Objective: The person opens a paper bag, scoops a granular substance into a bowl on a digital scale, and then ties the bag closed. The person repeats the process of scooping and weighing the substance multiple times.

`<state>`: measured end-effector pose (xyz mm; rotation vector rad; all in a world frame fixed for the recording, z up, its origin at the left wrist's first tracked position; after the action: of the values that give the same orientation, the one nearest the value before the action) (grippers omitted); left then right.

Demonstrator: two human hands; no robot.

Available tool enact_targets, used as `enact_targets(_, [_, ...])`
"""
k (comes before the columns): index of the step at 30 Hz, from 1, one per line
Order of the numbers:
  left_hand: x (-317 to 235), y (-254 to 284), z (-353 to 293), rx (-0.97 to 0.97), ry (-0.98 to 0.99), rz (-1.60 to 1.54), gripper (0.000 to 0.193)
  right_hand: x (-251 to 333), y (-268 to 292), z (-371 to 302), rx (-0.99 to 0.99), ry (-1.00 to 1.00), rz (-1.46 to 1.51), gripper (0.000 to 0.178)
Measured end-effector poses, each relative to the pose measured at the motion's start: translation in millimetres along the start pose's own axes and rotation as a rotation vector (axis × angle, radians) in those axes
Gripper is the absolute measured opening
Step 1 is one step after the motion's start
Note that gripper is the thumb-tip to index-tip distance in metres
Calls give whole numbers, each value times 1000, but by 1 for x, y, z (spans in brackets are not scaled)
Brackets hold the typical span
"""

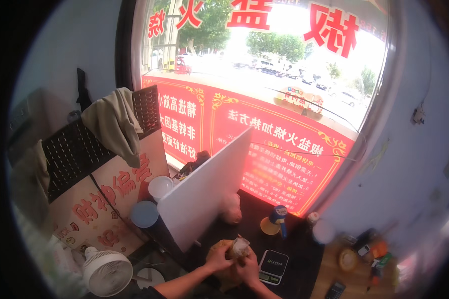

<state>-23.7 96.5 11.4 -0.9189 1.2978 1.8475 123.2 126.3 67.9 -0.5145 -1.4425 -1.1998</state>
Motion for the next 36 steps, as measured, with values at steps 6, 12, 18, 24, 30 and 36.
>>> enact_targets(6, [-16, 18, -4, -70, 67, -179, 67, -11, -17, -33, -308, -17, -324, 33])
enact_targets(12, [-6, 12, 14, -124, 353, -213, 52, 4, -22, -44, -549, 45, -578, 29])
enact_targets(18, [34, -1, 21, -223, 574, -337, 47, 18, -16, -39, -540, 88, -446, 24])
enact_targets(24, [46, -13, 6, -528, 634, -591, 32, 26, -1, -35, -471, 167, -260, 22])
enact_targets(30, [29, -16, -15, -849, 799, -824, 35, 12, 14, -25, -318, 134, -229, 25])
enact_targets(36, [54, -47, -33, -927, 1018, -1270, 36, -17, 11, -12, -168, 77, -69, 24])
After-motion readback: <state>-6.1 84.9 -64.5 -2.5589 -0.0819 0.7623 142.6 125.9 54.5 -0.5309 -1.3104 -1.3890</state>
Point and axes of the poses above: each hand's wrist, its own z-axis towards the middle knuckle, its own y-axis out of the back of the hand, x = y × z, the point moved 10 cm from there along z, towards the middle knuckle, and after that the axes turned 9 degrees about -y, right-handed, at the moved point
